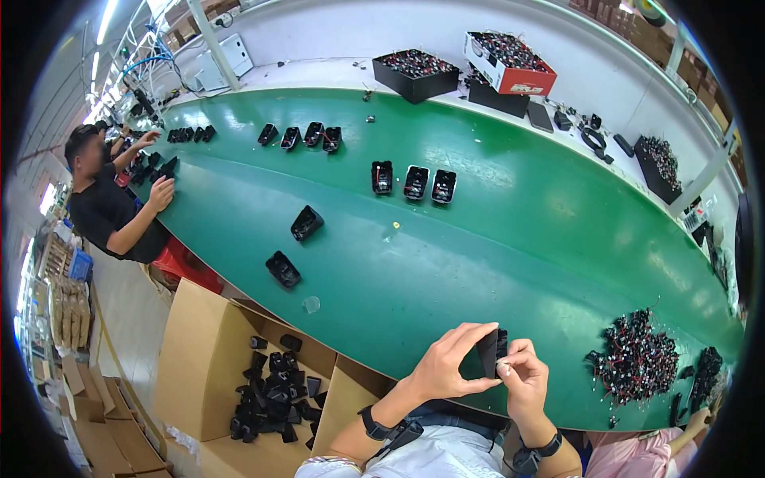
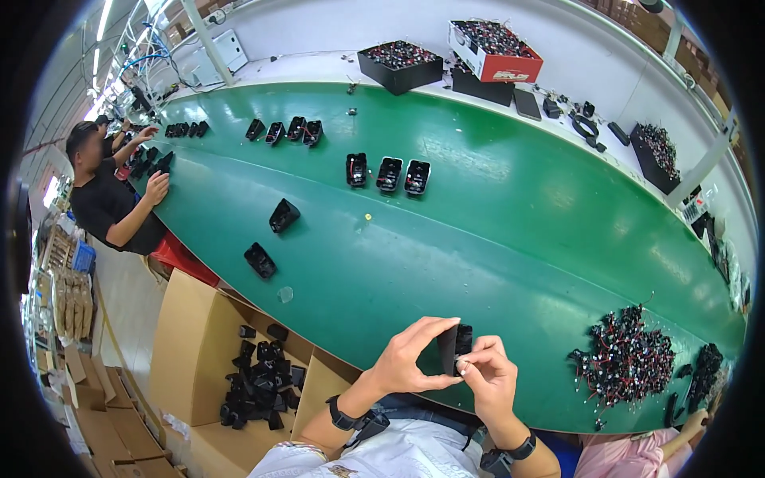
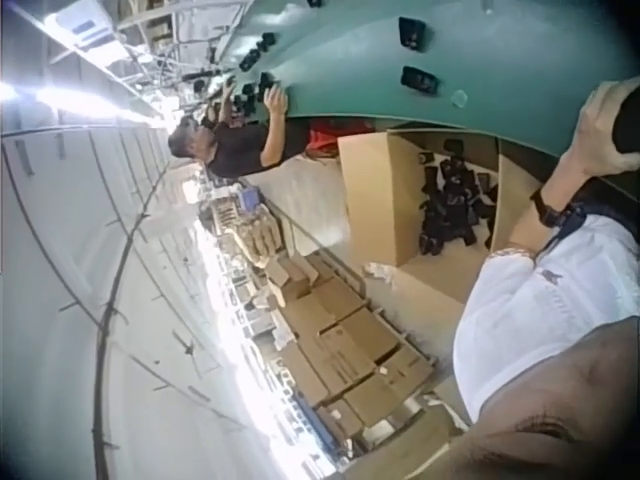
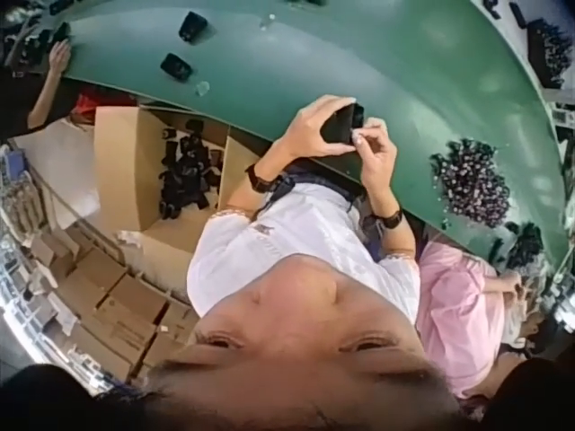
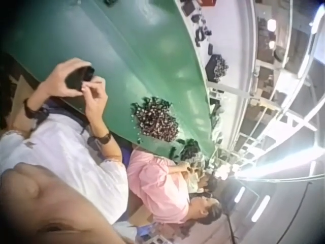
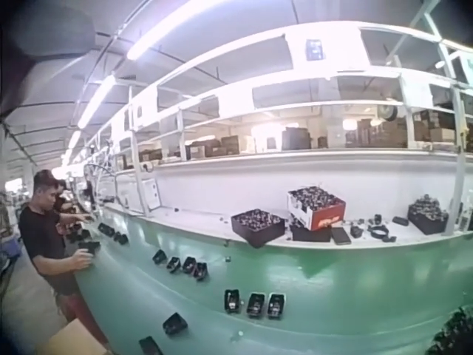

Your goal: The person picks up a plastic housing and a circuit board with wires, inserts the board into the housing, and presses it into place before placing the unit on the conveyor belt. This process is repeated several times.

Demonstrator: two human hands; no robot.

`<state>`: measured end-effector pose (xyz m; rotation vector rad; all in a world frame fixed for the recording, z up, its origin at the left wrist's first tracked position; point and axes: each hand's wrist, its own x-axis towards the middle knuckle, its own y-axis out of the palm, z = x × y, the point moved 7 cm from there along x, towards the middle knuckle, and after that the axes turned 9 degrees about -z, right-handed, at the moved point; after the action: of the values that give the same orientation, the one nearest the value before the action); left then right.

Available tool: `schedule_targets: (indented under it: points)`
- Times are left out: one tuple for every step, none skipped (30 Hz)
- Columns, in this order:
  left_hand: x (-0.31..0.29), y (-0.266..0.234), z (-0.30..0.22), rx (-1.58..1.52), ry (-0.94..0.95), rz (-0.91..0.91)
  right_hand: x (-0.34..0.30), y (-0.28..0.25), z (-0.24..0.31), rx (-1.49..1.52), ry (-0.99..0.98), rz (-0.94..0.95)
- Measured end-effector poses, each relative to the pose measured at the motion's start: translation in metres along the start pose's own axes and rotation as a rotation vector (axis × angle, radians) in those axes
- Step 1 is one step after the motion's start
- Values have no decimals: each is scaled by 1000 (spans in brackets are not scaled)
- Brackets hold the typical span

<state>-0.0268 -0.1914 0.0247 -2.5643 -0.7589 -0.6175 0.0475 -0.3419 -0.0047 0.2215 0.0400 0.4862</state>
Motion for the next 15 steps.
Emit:
schedule_targets:
  points:
    - [0, 0, 4, -31, -30, 6, 3, 0, 4, -114, -115, 24]
    - [0, -1, 7, -28, -25, 3, 6, 2, 7, -112, -119, 28]
    - [0, -1, 9, 23, -5, 5, 9, 7, 12, -139, -72, 30]
    - [0, -2, 10, 74, 16, 6, 13, 11, 14, -166, -24, 34]
    - [-1, 1, 14, 85, -6, 48, 17, 9, 13, -163, -25, 41]
    - [2, 3, 16, 141, -3, 115, 20, 3, 6, -155, 70, 71]
    - [12, 2, 10, 208, 36, 191, 24, -1, -2, -147, 167, 97]
    - [24, -2, 5, 278, 74, 267, 31, 1, 2, -142, 163, 106]
    - [33, -7, 10, 359, 117, 364, 40, 1, 10, -207, 109, 93]
    - [53, -18, 19, 349, 106, 419, 48, -2, 16, -277, 59, 70]
    - [81, -37, 30, 456, 84, 468, 59, -8, 19, -467, -16, 70]
    - [119, -62, 40, 510, 192, 335, 70, -12, 17, -466, -20, 68]
    - [160, -91, 57, 539, 257, 196, 80, -12, 19, -588, -177, 113]
    - [208, -113, 83, 532, 190, 162, 87, -10, 20, -718, -330, 151]
    - [251, -141, 110, 600, 120, 84, 94, -9, 13, -600, -201, 78]
